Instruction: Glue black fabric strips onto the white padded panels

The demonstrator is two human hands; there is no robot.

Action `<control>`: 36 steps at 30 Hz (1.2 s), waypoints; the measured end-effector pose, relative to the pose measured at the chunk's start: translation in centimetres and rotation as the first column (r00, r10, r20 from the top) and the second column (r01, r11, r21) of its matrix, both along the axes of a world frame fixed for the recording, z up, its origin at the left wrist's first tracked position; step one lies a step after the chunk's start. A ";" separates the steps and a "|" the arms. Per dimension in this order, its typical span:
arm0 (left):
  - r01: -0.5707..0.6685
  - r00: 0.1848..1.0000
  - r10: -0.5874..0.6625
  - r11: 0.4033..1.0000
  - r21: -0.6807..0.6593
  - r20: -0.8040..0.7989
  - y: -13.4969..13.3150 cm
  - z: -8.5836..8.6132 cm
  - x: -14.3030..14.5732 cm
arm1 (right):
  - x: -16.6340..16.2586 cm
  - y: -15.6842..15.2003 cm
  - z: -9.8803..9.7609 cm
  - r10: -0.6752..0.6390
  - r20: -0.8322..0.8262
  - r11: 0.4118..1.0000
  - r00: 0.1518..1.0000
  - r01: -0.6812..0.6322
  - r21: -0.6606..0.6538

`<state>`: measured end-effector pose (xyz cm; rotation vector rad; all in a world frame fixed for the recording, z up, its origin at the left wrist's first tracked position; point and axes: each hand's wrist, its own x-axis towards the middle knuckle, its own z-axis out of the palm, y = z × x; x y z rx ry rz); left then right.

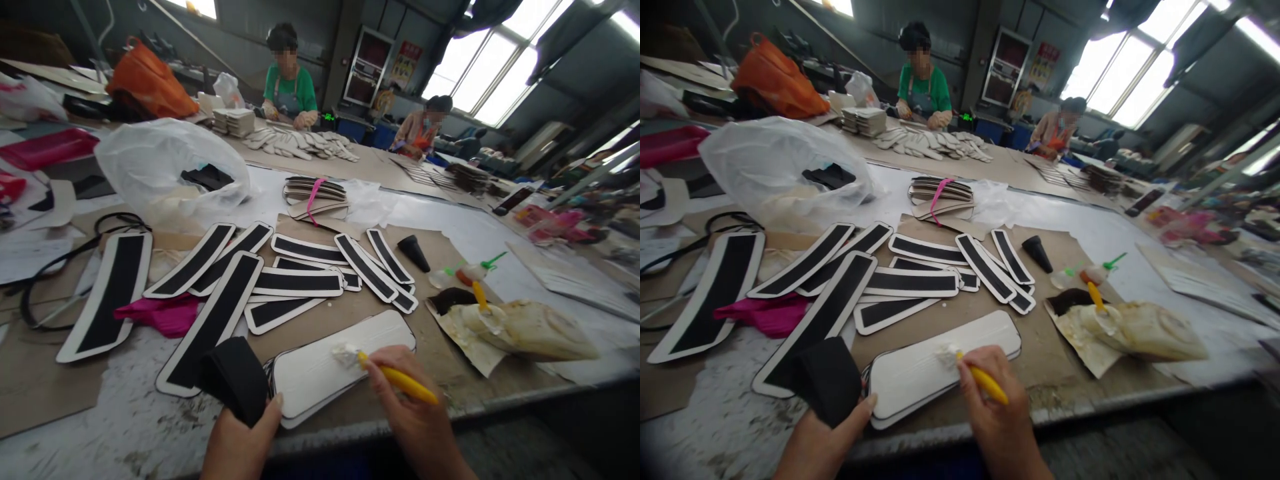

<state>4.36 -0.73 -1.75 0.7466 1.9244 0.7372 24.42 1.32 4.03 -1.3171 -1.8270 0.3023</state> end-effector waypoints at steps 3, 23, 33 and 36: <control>-0.059 0.998 0.059 0.998 0.008 -0.025 -0.1 -0.5 0.2 | 4.5 0.4 0.8 -0.213 0.193 0.967 0.958 0.179 0.181; 0.135 0.990 -0.138 0.987 0.090 0.035 -0.1 0.6 -0.2 | -3.7 -1.7 -0.2 0.160 -0.175 0.984 0.971 -0.171 -0.051; 0.113 0.993 -0.116 0.986 0.119 0.020 -0.1 -0.9 -0.4 | -3.4 -1.2 -0.3 0.118 -0.172 0.987 0.978 -0.134 -0.087; 0.057 0.998 -0.057 0.995 0.086 0.002 0.0 -1.2 -0.5 | -1.5 -0.3 -0.6 0.067 -0.067 0.998 0.996 -0.066 0.006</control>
